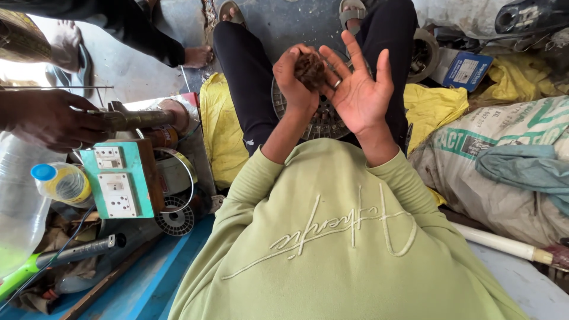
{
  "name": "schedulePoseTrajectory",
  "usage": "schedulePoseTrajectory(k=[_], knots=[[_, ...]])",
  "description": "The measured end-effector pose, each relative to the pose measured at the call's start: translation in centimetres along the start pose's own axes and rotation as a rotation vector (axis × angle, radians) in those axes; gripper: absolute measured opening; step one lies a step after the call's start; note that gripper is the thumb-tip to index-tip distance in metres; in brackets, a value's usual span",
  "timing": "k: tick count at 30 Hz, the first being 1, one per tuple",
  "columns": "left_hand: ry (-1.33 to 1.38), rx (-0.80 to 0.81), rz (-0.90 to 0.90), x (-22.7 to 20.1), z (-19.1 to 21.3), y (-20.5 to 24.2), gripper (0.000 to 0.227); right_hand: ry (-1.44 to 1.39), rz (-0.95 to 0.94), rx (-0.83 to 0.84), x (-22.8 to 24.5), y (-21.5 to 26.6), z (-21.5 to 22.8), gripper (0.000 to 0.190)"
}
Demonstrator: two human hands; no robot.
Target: Removing old copper windings from an electric motor stator using pliers and a screwdriver.
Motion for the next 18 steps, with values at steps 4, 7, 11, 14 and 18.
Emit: schedulePoseTrajectory(k=[4,7,11,14,18], knots=[[0.047,-0.029,0.091,0.4,0.4,-0.3,0.029,-0.086,-0.006,0.019,-0.2,0.1,0.4,0.088],[0.170,-0.046,0.179,1.2,0.7,-0.9,0.027,-0.141,-0.004,0.043,0.1,0.2,0.4,0.089],[0.325,-0.106,0.249,2.4,2.4,-2.1,0.026,-0.281,-0.017,0.031,0.2,0.2,1.2,0.089],[0.479,-0.096,0.311,3.3,3.4,-3.0,0.030,-0.212,0.005,0.092,0.6,0.3,1.4,0.087],[0.591,-0.088,0.329,2.4,3.0,-7.4,0.037,-0.252,-0.010,0.095,1.6,0.1,2.4,0.087]])
Point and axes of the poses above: each hand's wrist, its own y-axis away from the middle knuckle, its own z-axis out of the back of the hand, x = y × z, the point moved 10 cm from there along -y, towards the middle knuckle, and after that the axes turned 4 degrees about -z, right-handed, at the moved point
